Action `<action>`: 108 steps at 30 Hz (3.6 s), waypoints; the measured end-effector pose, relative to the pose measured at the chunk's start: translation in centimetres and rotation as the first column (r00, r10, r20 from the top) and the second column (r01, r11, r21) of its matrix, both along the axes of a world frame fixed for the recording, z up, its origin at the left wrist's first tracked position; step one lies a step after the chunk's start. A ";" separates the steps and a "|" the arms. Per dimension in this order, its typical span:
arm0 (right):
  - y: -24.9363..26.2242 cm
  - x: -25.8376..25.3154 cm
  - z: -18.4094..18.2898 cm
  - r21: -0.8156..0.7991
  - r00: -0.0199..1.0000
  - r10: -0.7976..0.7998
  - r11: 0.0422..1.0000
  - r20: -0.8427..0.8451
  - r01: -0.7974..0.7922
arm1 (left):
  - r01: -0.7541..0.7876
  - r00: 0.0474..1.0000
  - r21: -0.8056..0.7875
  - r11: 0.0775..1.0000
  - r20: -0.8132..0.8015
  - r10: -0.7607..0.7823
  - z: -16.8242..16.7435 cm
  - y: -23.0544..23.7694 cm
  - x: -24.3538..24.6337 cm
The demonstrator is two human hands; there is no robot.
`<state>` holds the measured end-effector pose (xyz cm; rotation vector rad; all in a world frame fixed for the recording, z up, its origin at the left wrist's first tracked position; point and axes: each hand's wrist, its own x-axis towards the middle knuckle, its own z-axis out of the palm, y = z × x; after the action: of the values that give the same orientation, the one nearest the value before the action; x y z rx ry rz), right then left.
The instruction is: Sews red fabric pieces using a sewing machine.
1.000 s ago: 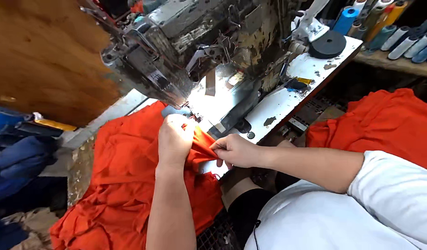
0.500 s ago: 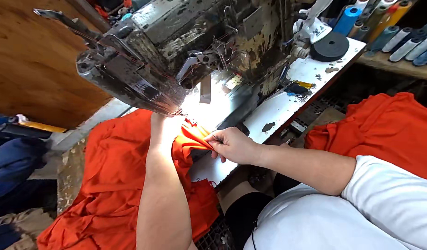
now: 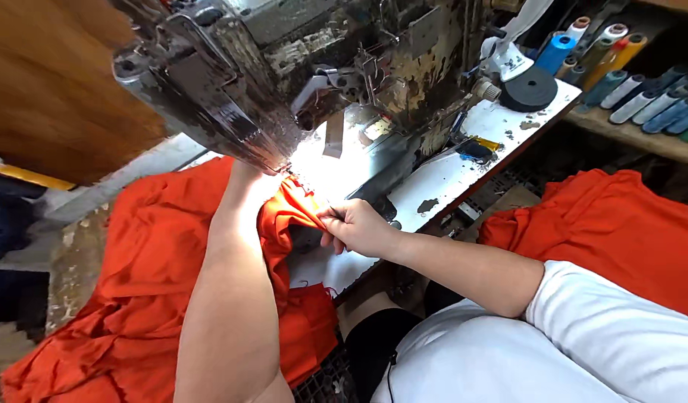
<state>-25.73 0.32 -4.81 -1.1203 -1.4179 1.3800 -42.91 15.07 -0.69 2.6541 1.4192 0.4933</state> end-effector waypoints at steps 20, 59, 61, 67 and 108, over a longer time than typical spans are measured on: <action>1.4 1.4 2.1 0.017 0.994 0.111 0.994 0.018 -0.111 | 0.243 -0.162 -0.507 0.827 0.820 0.550 2.6 -12.9 2.3; -0.2 2.0 -1.9 0.433 0.924 0.088 0.864 0.372 -0.256 | 0.310 0.810 -0.093 0.946 -0.496 -0.314 4.5 -12.8 1.0; 0.0 1.9 -2.0 0.463 0.936 0.059 0.857 0.346 -0.225 | 0.314 0.827 -0.049 0.948 -0.477 -0.298 4.7 -12.9 0.8; 0.7 2.1 -0.9 0.457 0.946 0.033 0.869 0.323 -0.187 | 0.356 0.900 0.190 0.915 -0.334 -0.281 4.7 -12.4 0.0; 12.1 31.4 14.3 0.067 0.802 -0.594 0.804 0.054 0.591 | -0.238 0.952 0.239 0.942 0.252 0.176 -4.2 -10.4 2.1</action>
<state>5.66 12.40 9.50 -1.4395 -1.0026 0.8526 -40.85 4.66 -4.92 2.5376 1.6715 1.0441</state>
